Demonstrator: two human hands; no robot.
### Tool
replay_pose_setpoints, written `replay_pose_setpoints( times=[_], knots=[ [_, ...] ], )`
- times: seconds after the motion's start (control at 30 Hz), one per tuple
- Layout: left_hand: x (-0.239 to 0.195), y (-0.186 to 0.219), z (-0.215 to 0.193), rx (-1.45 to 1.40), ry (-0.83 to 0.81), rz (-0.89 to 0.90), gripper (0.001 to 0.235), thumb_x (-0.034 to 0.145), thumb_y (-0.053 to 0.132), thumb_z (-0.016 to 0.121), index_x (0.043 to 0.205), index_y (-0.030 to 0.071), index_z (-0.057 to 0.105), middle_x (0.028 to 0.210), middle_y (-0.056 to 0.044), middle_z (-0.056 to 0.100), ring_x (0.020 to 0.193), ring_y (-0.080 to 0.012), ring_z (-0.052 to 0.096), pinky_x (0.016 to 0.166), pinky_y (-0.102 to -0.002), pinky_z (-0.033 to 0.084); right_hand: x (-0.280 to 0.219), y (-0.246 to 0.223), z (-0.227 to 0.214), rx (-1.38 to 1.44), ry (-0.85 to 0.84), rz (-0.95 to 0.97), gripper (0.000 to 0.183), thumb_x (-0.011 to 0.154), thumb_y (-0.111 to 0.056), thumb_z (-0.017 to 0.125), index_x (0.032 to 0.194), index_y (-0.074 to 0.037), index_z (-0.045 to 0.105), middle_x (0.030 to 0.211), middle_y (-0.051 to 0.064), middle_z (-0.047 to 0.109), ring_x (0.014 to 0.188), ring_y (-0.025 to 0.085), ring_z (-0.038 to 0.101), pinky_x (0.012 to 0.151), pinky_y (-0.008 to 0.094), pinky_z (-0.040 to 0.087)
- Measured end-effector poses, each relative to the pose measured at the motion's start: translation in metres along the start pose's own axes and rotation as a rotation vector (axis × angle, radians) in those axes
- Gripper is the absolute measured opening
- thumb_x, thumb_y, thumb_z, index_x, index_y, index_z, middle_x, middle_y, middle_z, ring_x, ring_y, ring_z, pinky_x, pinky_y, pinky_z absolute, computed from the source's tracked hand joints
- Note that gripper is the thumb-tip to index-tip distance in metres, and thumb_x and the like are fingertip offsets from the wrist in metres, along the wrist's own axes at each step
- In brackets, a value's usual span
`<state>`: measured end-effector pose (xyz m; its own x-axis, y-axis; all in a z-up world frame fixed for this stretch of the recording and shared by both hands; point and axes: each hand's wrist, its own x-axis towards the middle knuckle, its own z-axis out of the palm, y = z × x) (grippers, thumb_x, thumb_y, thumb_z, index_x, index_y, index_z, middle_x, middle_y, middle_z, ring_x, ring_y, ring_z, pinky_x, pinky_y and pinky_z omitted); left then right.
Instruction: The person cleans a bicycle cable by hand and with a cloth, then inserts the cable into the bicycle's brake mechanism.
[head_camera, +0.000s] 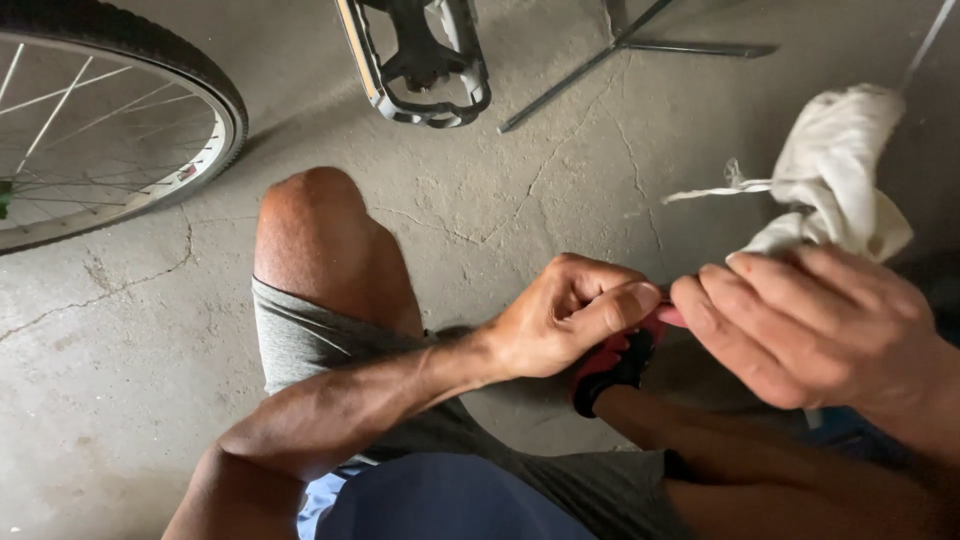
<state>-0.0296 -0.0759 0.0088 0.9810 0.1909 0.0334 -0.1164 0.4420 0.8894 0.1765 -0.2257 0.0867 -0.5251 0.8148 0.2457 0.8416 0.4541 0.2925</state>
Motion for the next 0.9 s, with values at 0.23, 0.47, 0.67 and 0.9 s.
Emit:
replay_pose_setpoints(
  times=[0.23, 0.47, 0.67, 0.9],
  knots=[
    [-0.008, -0.005, 0.003, -0.221, 0.029, -0.044, 0.040, 0.120, 0.026, 0.054, 0.083, 0.013, 0.062, 0.067, 0.008, 0.039, 0.063, -0.0052, 0.031, 0.060, -0.029, 0.027, 0.000, -0.002, 0.004, -0.126, 0.083, -0.176, 0.028, 0.117, -0.022, 0.077, 0.102, -0.005, 0.094, 0.093, 0.008, 0.084, 0.077, 0.021, 0.076, 0.060, 0.032, 0.046],
    [-0.006, 0.006, -0.005, -0.039, -0.048, 0.047, 0.041, 0.120, 0.031, 0.051, 0.081, 0.017, 0.048, 0.071, 0.009, 0.036, 0.062, -0.0065, 0.028, 0.056, -0.031, 0.023, 0.008, -0.001, 0.000, 0.372, -0.006, 0.173, 0.026, 0.107, -0.025, 0.090, 0.114, -0.001, 0.085, 0.104, 0.013, 0.085, 0.092, 0.030, 0.079, 0.086, 0.046, 0.067],
    [-0.001, 0.013, -0.014, 0.428, -0.157, 0.297, 0.042, 0.115, 0.012, 0.057, 0.077, 0.011, 0.040, 0.061, 0.000, 0.040, 0.050, -0.0155, 0.033, 0.050, -0.038, 0.028, 0.008, 0.006, 0.004, 0.878, -0.162, 0.250, 0.021, 0.102, -0.023, 0.083, 0.100, -0.004, 0.075, 0.100, 0.003, 0.076, 0.091, 0.025, 0.070, 0.083, 0.042, 0.060],
    [0.001, 0.004, -0.017, 0.571, -0.170, 0.416, 0.043, 0.114, 0.013, 0.061, 0.075, 0.011, 0.043, 0.059, -0.002, 0.037, 0.048, -0.0208, 0.034, 0.051, -0.040, 0.027, -0.002, -0.003, 0.013, 1.030, -0.193, 0.325, 0.024, 0.105, -0.026, 0.078, 0.092, -0.007, 0.074, 0.092, 0.001, 0.073, 0.084, 0.023, 0.066, 0.080, 0.042, 0.058]
  ],
)
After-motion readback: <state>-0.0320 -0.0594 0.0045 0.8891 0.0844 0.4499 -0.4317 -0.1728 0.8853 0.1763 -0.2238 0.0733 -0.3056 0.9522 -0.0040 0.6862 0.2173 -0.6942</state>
